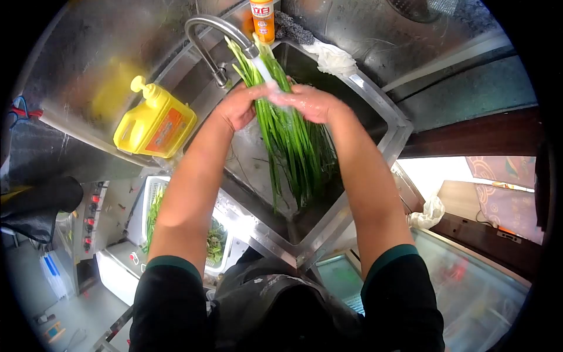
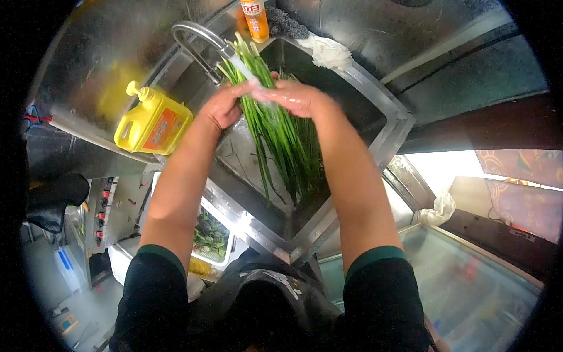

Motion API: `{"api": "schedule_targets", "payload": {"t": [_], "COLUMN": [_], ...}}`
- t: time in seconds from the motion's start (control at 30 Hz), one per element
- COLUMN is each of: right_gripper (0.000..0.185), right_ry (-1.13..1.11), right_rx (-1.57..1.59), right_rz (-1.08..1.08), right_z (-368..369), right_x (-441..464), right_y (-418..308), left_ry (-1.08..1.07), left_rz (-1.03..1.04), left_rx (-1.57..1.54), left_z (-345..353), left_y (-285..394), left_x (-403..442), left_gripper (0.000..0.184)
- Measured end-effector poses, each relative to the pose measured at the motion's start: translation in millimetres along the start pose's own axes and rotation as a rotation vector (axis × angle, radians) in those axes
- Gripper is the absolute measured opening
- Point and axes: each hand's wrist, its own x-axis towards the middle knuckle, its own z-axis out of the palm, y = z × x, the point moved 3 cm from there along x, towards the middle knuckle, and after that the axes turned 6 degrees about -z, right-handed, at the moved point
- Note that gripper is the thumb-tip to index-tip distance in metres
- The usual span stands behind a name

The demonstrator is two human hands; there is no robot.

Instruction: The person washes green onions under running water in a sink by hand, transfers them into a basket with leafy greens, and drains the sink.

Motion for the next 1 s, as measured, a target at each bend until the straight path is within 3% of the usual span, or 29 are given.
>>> {"api": "schedule_targets", "payload": {"t": [0.03, 0.07, 0.13, 0.23, 0.37, 0.43, 0.53, 0.6, 0.7, 0.8, 0.83, 0.87, 0.93, 1.0], "right_gripper": [0.092, 0.055, 0.049, 0.057, 0.05, 0.048, 0.067, 0.076, 0.061, 0.047, 0.043, 0.041, 0.036, 0.03], "right_ry": [0.016, 0.097, -0.008, -0.054, -0.09, -0.027, 0.138, 0.091, 0.135, 0.301, 0.361, 0.375, 0.402, 0.472], "right_rx": [-0.093, 0.018, 0.106, 0.043, 0.008, -0.085, -0.078, -0.109, -0.173, -0.152, -0.151, -0.143, -0.123, -0.055], "right_rz": [0.182, 0.078, 0.084, 0.072, 0.022, -0.055, -0.432, -0.321, -0.27, -0.381, -0.442, -0.429, -0.38, -0.419], "right_z": [23, -8, -12, -8, -8, 3, 32, 36, 51, 59, 58, 59, 64, 73], "right_x": [-48, -14, -23, -31, -27, -21, -28, -26, -36, -26, -19, -18, -30, -51], "right_y": [-70, -21, -38, -62, -60, -48, -29, -10, 2, 25, 28, 24, 15, -2], "left_ry": [0.009, -0.042, -0.141, -0.174, -0.17, -0.015, 0.213, 0.382, 0.119, 0.249, 0.196, 0.23, 0.179, 0.262], "left_rz": [-0.001, 0.021, 0.056, 0.053, 0.193, 0.23, 0.243, 0.229, 0.238, 0.399, 0.373, 0.221, 0.208, 0.102], "left_rx": [-0.063, -0.066, -0.071, -0.075, -0.116, -0.204, -0.354, -0.395, -0.416, -0.136, -0.01, 0.085, 0.274, 0.701], "left_z": [-8, -13, -11, -13, 21, 18, 27, 31, 16, 39, 34, 3, 12, 35], "left_y": [-1, 0, 4, 7, 25, 14, -3, -23, -53, -54, -71, -114, -141, -141], "left_x": [7, 11, 10, 16, 10, 23, 24, 10, -2, -38, -43, -38, -53, -72], "left_gripper": [0.041, 0.043, 0.046, 0.049, 0.048, 0.047, 0.044, 0.044, 0.054, 0.075, 0.099, 0.118, 0.126, 0.133]}}
